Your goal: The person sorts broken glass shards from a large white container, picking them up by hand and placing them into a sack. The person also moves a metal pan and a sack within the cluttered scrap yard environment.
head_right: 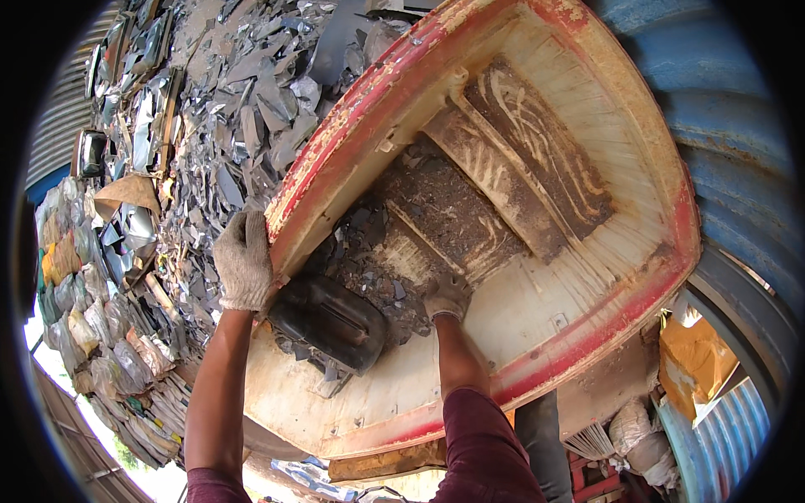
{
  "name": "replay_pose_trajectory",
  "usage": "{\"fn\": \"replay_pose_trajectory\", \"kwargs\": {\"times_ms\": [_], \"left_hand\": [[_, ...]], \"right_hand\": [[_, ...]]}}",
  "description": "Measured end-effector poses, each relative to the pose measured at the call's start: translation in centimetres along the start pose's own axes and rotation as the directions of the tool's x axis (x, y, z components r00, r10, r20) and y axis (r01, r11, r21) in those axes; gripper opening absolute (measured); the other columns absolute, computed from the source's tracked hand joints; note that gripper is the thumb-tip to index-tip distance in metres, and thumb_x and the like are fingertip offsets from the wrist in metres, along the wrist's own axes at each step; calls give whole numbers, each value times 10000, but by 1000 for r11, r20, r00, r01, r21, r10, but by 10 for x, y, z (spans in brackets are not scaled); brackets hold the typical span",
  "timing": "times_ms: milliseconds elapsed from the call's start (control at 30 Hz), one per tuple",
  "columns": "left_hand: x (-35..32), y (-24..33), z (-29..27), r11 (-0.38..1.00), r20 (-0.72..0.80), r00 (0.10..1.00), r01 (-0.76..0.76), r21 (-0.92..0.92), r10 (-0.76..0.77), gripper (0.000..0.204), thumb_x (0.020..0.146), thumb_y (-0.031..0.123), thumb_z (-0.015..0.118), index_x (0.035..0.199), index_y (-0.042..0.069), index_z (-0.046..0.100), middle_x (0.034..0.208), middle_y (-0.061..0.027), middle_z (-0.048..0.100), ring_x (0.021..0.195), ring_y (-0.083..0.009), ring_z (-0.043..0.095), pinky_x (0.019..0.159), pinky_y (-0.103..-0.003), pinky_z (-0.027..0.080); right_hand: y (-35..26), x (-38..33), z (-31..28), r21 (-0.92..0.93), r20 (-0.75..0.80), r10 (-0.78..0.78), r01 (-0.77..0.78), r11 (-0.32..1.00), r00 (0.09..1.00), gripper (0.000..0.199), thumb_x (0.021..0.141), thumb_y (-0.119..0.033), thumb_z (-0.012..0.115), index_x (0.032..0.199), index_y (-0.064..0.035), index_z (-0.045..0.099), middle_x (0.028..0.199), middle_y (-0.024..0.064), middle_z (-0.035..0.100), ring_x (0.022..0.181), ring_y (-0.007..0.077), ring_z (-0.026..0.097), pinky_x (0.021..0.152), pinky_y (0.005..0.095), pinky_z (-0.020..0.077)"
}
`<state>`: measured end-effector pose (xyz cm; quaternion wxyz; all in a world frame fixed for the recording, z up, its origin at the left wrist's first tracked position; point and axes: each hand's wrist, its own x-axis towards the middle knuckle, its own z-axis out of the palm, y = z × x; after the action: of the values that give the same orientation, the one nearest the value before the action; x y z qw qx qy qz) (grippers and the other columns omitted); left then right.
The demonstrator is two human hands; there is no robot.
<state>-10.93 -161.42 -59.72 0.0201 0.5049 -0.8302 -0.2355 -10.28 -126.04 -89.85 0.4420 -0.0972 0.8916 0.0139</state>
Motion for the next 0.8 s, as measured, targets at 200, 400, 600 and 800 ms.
{"fn": "replay_pose_trajectory", "kwargs": {"times_ms": [200,400,600,800], "left_hand": [[-4,-2,6,997,-53,997,-53,51,55,386,1046,309,541,938,-34,682,717,-200,624,634,-277,586,662,-411,472],[-5,-3,5,998,-39,999,12,65,-10,390,1032,345,565,949,-10,704,748,-208,650,681,-338,630,670,-431,482],[-4,-2,3,998,-31,999,-35,59,37,379,1048,326,540,985,-13,697,802,-240,658,714,-403,624,684,-442,478],[-6,1,1,1000,-87,996,15,11,-14,361,974,362,650,978,12,738,875,-225,722,852,-424,711,750,-448,539]], "right_hand": [[-33,-62,80,-110,103,46,-35,993,994,678,957,-471,553,1543,-152,432,1541,222,434,1453,419,345,1223,552,242],[-37,-88,144,28,552,-127,134,991,824,661,938,-414,609,1534,-177,453,1575,175,446,1453,386,412,1190,515,352],[-41,-67,46,-39,524,-125,170,985,843,471,879,-242,690,1290,-25,614,1404,260,577,1314,386,571,1101,485,472],[-77,54,-106,372,-176,365,-282,885,914,679,953,-400,638,1508,-75,420,1547,264,402,1398,454,435,1112,577,429]]}}
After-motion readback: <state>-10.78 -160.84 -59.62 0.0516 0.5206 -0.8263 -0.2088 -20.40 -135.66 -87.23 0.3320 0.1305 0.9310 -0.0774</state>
